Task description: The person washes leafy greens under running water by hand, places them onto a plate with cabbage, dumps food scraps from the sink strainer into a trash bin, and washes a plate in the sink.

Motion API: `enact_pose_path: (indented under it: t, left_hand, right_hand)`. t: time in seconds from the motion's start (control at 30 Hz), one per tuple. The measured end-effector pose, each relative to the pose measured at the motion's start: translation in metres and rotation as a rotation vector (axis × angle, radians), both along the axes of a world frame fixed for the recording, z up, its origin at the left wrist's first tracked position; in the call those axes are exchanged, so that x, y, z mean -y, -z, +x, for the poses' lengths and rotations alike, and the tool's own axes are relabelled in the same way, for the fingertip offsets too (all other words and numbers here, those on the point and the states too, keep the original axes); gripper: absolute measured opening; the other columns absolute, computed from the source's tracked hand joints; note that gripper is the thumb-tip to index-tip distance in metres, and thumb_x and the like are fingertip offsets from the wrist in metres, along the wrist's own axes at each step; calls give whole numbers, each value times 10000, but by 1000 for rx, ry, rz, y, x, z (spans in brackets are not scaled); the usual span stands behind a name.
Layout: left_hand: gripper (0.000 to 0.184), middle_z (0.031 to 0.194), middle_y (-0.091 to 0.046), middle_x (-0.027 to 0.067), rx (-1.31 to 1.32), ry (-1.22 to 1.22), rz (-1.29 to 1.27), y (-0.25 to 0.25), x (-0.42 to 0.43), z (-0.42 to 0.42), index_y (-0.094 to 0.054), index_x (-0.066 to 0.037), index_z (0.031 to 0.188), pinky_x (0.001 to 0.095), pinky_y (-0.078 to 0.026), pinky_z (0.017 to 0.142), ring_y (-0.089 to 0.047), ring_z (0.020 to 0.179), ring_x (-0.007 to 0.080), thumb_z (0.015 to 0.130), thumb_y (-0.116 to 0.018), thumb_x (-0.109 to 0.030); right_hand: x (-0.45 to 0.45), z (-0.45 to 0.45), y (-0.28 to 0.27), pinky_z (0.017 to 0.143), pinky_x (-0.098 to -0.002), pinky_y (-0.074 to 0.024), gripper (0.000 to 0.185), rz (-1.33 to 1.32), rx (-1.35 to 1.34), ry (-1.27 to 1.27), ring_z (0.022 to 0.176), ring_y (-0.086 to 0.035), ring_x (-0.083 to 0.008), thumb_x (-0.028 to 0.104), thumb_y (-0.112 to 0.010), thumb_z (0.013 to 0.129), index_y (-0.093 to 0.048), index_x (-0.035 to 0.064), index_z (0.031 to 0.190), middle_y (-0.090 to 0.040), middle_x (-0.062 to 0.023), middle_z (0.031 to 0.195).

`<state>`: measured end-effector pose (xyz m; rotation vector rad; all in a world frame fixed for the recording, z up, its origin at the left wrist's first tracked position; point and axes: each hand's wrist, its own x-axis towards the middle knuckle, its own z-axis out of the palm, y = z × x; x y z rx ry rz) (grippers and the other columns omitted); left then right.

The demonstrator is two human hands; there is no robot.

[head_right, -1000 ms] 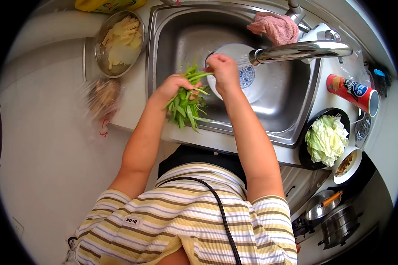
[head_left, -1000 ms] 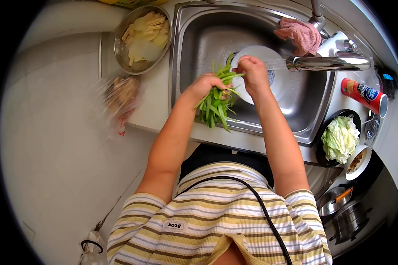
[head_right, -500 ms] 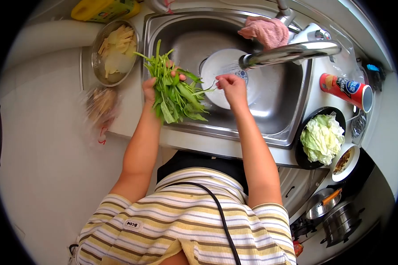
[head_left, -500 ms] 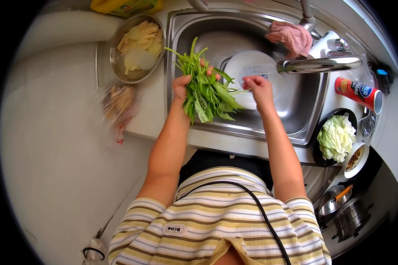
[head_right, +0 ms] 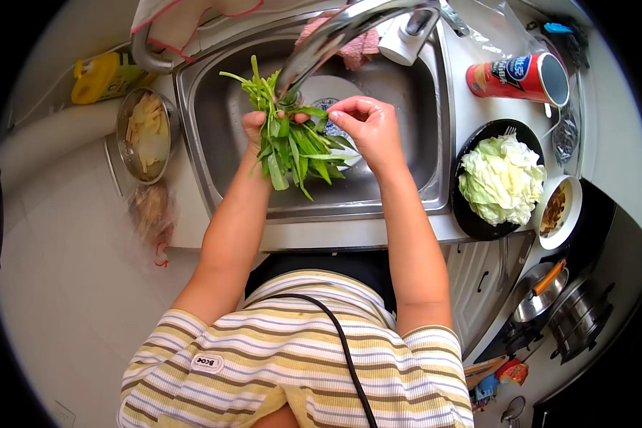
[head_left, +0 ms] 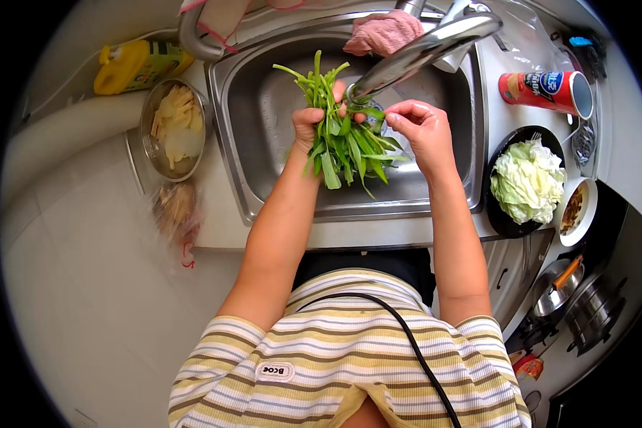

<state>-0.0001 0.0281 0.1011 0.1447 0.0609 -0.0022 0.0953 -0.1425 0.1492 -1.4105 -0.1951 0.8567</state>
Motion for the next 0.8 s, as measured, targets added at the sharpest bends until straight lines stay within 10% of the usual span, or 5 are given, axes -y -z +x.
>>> enact_pose_path:
  t: [0.2, 0.43, 0.8]
  left_hand:
    - [452, 953, -613, 217, -115, 9, 38, 17, 10, 15, -544, 23, 1123, 436, -501, 832, -606, 901, 319, 732, -556, -205]
    - [148, 881, -597, 103, -507, -54, 234, 23, 21, 27, -544, -39, 876, 405, -475, 849, -579, 920, 263, 824, -558, -177]
    - [309, 859, -652, 159, -686, -107, 165, 5, 25, 38, -600, 40, 989, 408, -542, 656, -643, 716, 272, 862, -556, -239]
  right_hand:
    - [31, 8, 6, 642, -207, -412, 84, -110, -1, 112, 654, -524, -77, 78, -656, 769, -633, -1, 786, -591, -12, 697]
    - [37, 1, 34, 580, -200, -400, 71, -102, -54, 364, 616, -521, -68, 61, -649, 772, -639, -5, 752, -591, 0, 678]
    - [66, 16, 46, 573, -285, -459, 197, -616, 380, 238, 566, -600, -147, 182, -609, 810, -651, 4, 739, -632, -77, 613]
